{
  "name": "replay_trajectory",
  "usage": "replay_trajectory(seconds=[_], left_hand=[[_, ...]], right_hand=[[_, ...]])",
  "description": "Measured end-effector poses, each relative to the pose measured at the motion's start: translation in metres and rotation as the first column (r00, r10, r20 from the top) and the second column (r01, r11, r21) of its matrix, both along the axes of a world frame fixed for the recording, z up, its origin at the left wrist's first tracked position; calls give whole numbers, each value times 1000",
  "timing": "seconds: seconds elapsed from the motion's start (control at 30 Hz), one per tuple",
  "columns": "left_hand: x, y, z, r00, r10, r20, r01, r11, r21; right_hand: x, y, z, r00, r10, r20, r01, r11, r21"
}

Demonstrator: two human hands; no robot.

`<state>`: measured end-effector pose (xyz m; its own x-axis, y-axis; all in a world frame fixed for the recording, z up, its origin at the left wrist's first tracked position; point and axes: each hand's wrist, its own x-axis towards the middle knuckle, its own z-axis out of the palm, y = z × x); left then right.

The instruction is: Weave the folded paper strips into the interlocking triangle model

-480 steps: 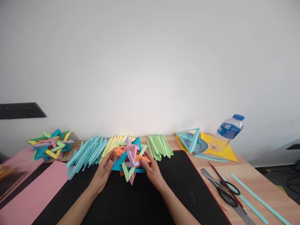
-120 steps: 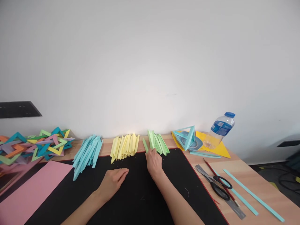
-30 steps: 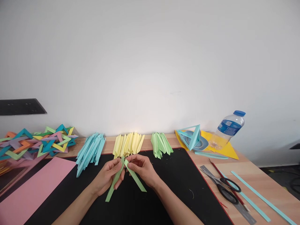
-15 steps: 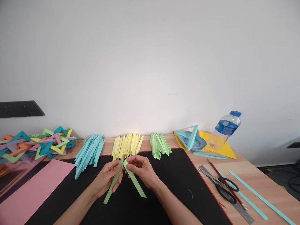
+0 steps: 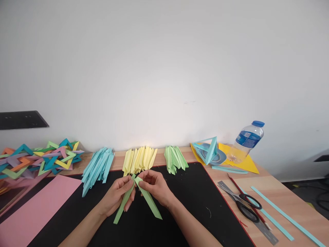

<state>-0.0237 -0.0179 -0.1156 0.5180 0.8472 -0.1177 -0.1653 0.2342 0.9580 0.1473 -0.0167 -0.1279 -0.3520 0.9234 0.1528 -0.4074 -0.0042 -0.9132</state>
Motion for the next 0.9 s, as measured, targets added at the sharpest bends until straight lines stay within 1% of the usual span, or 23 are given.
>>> replay_trajectory(seconds=[0.23,0.37,0.5,0.67,0.9], left_hand=[[0,0,-2,1000,0,-16,0,1000,18],[2,-1,-2,1000,-17,-12,17,1000,24],[4,-2,-5,999,-39,4,39,999,8],[3,1,-5,999,-45,8,45,999,-13],[0,1,-3,998,-51,32,51,999,-16]], right_hand=[[-1,-2,1,996,-30,85,31,999,-18],[-3,-2,1,994,-38,98,41,999,-24],[-3,-1,1,995,-38,87,39,999,-11],[-2,-1,2,999,-22,27,23,1000,-20],[-1,-4,5,998,-61,-7,61,998,-35]])
